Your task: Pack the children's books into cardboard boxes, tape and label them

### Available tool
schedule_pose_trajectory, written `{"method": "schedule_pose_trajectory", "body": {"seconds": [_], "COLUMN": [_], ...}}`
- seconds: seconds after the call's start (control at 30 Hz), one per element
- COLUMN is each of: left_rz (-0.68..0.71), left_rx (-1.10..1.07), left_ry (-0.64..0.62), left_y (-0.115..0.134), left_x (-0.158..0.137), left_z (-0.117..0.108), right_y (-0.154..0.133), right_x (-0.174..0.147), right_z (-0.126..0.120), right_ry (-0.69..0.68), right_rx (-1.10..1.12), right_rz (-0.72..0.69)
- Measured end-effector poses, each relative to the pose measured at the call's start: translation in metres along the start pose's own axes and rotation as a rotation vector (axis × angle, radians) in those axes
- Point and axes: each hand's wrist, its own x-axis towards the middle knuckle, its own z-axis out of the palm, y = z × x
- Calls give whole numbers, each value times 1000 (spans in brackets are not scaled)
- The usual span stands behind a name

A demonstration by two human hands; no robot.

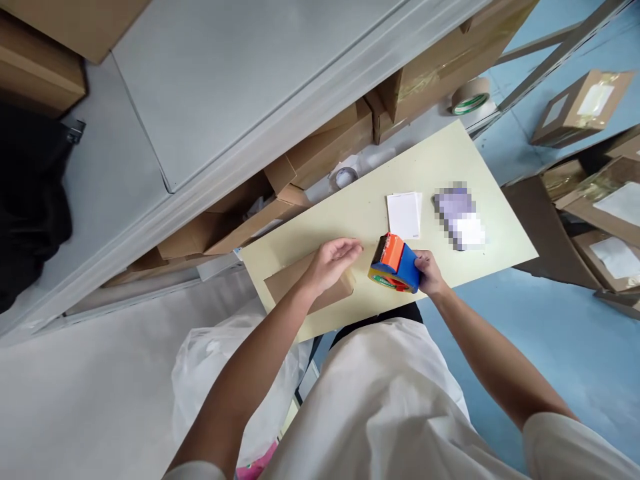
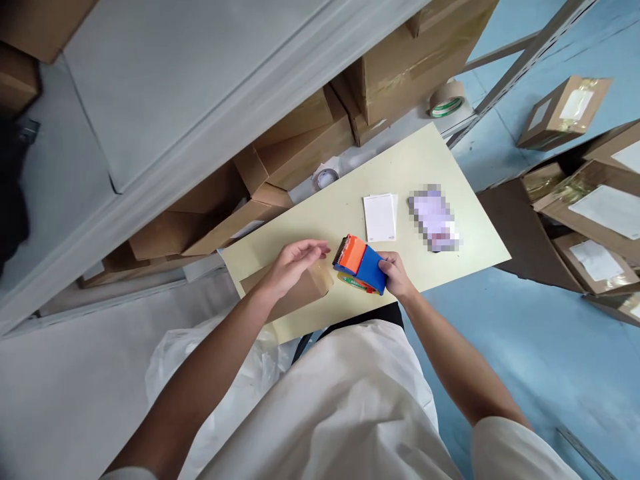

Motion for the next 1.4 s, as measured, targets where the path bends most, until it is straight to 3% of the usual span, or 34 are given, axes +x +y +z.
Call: {"method": "schedule_pose_trajectory", "body": {"seconds": [0.13,0.3,0.43,0.6,0.8,0.9,1.07,1.23,1.4], "left_rz": [-149,-340,-365,-371,-323,-306,-133,-84,12], "left_rx": [-202,-408,-549,-572,-604,-493,-107,156,565], "left_ry": [-62,-118,-117,-109,-199,-185,-81,11,64], "left_y": [15,3,-8,-19,-16,-6,8,12,21], "left_x": [13,15,13,11,6,6,11,12,12], "left_z": [13,15,19,23,7,-4,-5,-5,-16], "right_y": [-5,-6,-1,1,-4,-4,-5,-10,-20], "right_x": [-2,-5,-7,-10,-11,-11,-10,-8,-7], "right_z": [-2,-6,-8,-4,5,3,-1,2,9], "right_ry": [-56,-98,-96,-86,-55,-41,-69,-44,-23], "right_rx": [-20,-46,-70,-91,-117,-168,-257,-354,-485], "right_rz": [-5,-22,-24,-67,-37,-51,-149,-213,-245]}}
